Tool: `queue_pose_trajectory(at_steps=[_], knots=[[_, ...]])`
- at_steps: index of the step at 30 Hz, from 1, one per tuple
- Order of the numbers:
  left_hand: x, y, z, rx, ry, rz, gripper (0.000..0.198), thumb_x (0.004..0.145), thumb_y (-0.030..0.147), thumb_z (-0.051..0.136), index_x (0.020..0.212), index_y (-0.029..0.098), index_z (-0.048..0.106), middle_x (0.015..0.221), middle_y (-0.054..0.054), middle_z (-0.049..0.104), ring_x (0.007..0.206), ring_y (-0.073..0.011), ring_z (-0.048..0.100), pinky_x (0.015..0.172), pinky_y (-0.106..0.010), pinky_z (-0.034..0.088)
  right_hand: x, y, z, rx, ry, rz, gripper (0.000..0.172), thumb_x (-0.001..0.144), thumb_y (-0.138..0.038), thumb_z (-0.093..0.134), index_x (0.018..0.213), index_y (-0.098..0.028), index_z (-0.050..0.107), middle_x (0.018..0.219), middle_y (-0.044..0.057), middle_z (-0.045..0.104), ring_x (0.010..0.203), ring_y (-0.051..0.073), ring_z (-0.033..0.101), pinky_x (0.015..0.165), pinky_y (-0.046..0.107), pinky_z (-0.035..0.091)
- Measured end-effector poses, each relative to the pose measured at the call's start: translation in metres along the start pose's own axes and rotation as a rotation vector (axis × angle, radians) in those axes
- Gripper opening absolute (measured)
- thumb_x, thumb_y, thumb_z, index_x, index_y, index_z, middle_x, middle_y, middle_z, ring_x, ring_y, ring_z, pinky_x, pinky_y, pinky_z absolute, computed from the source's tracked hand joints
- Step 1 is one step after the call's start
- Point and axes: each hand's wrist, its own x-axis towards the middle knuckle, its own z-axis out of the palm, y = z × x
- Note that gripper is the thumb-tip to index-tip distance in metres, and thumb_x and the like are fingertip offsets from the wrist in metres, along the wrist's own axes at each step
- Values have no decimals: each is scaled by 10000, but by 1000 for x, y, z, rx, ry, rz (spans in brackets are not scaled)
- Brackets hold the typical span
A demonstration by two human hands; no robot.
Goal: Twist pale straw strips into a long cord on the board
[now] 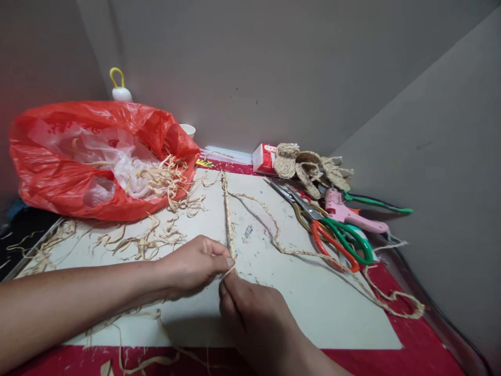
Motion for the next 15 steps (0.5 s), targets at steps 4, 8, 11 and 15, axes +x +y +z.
queue_pose_trajectory(at_steps=[4,8,11,15], knots=[[-3,-2,3,-109,-21,-29,212,757,356,569,655,175,524,354,97,291,312,-50,166,336,-223,109,-1,3,1,-244,51,-61,150,810,-75,420,745,-165,521,526,18,605,395,133,544,411,249,259],[-3,-4,6,-137,-14,0,243,780,385,567,687,162,544,363,99,285,324,-43,155,337,-213,105,3,-4,-1,-361,-83,-62,163,694,-15,493,736,-162,547,561,38,628,407,160,574,390,275,245],[-1,-3,4,-131,-46,13,254,790,395,561,678,169,526,347,101,281,306,-45,153,334,-217,107,5,-14,3,-339,-262,-122,168,614,-18,549,674,-175,559,553,37,624,419,179,575,365,295,195],[0,0,-2,-66,-75,36,255,786,390,573,662,178,504,340,102,279,301,-48,151,337,-223,85,-11,-15,10,16,-411,-406,166,738,-165,578,583,-212,542,498,-19,596,379,122,489,344,273,195]])
